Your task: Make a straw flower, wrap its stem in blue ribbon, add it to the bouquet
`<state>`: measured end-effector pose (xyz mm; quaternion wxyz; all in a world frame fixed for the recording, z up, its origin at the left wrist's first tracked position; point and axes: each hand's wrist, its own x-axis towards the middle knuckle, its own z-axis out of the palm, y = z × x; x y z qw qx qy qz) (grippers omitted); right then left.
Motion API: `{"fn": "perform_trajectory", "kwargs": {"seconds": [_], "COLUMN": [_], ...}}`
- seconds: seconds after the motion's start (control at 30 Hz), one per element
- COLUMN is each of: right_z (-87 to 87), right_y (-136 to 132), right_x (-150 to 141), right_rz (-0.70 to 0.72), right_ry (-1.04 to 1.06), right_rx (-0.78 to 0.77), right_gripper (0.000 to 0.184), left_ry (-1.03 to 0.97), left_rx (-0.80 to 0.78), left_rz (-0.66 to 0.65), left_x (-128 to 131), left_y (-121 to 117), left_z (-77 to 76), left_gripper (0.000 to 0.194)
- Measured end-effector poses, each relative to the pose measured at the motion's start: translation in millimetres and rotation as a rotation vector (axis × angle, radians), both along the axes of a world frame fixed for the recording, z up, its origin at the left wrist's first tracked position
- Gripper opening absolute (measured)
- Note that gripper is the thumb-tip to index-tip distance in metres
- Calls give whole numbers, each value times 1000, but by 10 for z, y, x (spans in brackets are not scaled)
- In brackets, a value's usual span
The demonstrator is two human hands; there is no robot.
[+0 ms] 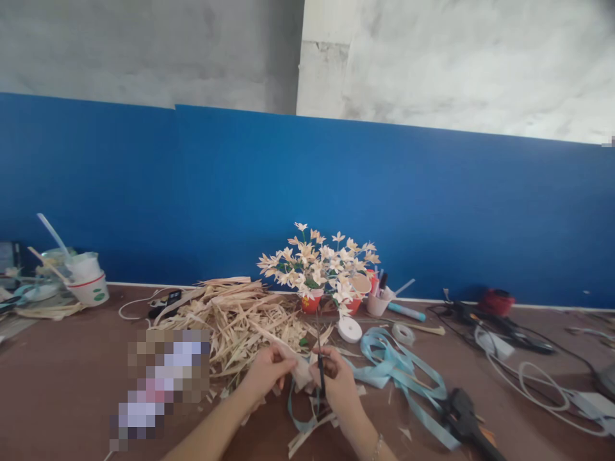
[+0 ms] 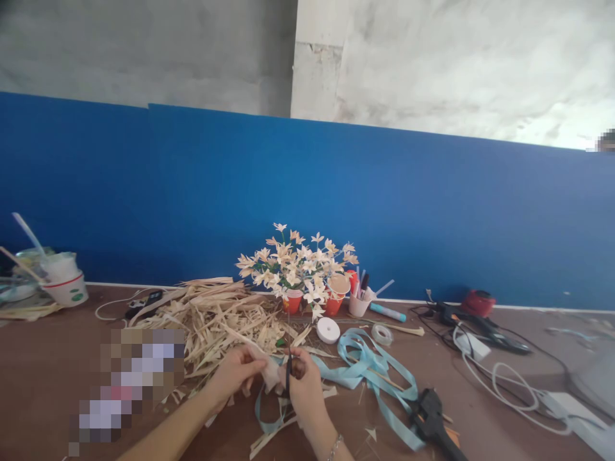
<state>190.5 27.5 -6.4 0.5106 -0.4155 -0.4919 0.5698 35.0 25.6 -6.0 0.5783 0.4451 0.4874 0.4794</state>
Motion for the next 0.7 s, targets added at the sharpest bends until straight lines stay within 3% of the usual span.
{"fn": "perform_trajectory", "kwargs": {"seconds": [0.17,0.3,0.47,0.7], "right_z": [45,55,35,-27], "right_y": [17,4,1,0], "right_x": [28,25,24,-35], "right_rz": [-68,-61,-34,84], "right_ry": [17,42,62,77], "right_rx": [-15,-55,-78,12], "right_gripper": [43,44,46,45], "left_ry": [-95,-85,3,-14], "left_rx": [-126,-116,-74,-47], "left_rz": [-70,-104,-43,3], "left_x": [-9,14,46,105], "left_y": [-33,-57,-67,-75], "left_z": [30,92,92,74], "left_gripper": [31,31,27,33]}}
